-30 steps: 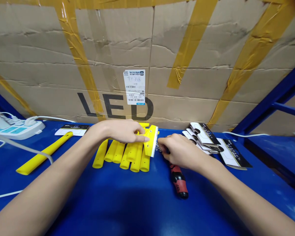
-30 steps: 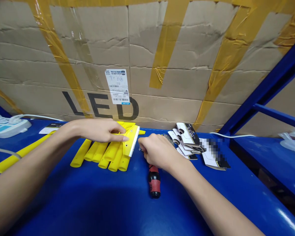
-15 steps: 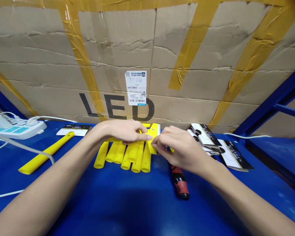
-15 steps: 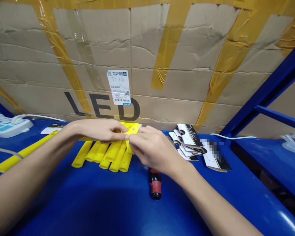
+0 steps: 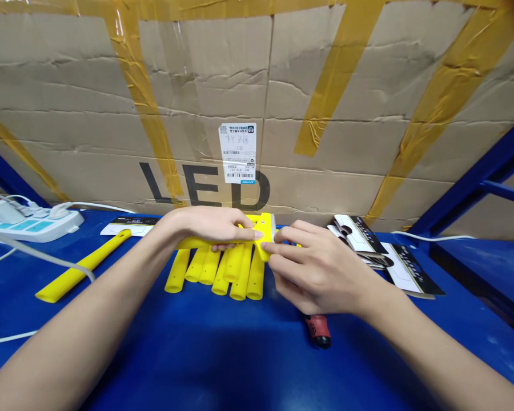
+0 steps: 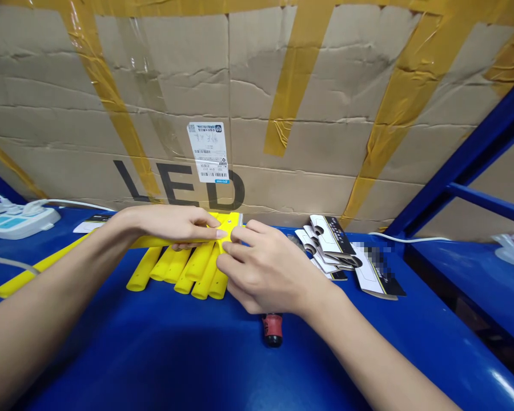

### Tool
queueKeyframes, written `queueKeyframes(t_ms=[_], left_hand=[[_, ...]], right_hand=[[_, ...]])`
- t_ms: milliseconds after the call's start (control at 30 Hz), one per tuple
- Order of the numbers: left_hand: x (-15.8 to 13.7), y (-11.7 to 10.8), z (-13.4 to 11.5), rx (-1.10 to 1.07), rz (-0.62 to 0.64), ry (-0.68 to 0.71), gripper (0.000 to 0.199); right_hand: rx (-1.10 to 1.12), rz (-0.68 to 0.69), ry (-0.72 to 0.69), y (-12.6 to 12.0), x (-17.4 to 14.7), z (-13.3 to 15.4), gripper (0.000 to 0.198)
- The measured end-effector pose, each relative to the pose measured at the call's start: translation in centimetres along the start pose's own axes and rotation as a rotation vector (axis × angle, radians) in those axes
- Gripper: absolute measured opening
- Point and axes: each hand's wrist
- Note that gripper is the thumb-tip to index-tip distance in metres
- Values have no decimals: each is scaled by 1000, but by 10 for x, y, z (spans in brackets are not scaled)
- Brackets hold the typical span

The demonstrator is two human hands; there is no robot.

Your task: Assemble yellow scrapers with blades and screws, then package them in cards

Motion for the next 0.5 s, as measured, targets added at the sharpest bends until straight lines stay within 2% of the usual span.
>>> queueKeyframes(t_ms=[67, 133, 233, 300, 333, 400, 500], left_hand=[[0, 0, 0, -10, 2, 5, 38], [-1, -1, -1, -9, -8, 4, 40], [-2, 0, -4, 44, -56, 10, 41], [-1, 2, -7, 113, -99, 49, 42], [0, 3, -9, 150, -120, 71, 43], [2, 6, -12, 214, -149, 106, 44], [4, 9, -16, 263, -167, 147, 47]], right_hand=[[171, -61, 107, 0, 0, 0, 18], [360, -187, 303, 1, -1, -3, 19], [473, -353, 801, 1, -5, -14, 27], [591, -307, 1125, 1, -9, -22, 32], [751, -221, 1199, 2, -11, -25, 32], [1104, -114, 1216, 4, -15, -28, 30], [1392, -129, 1163, 9, -18, -27, 31]])
Point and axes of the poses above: each hand's wrist, its own x-axis towards the middle knuckle, its own y-axis out of the palm, z = x × y, and after that the axes turned 8 degrees about -y, right-handed
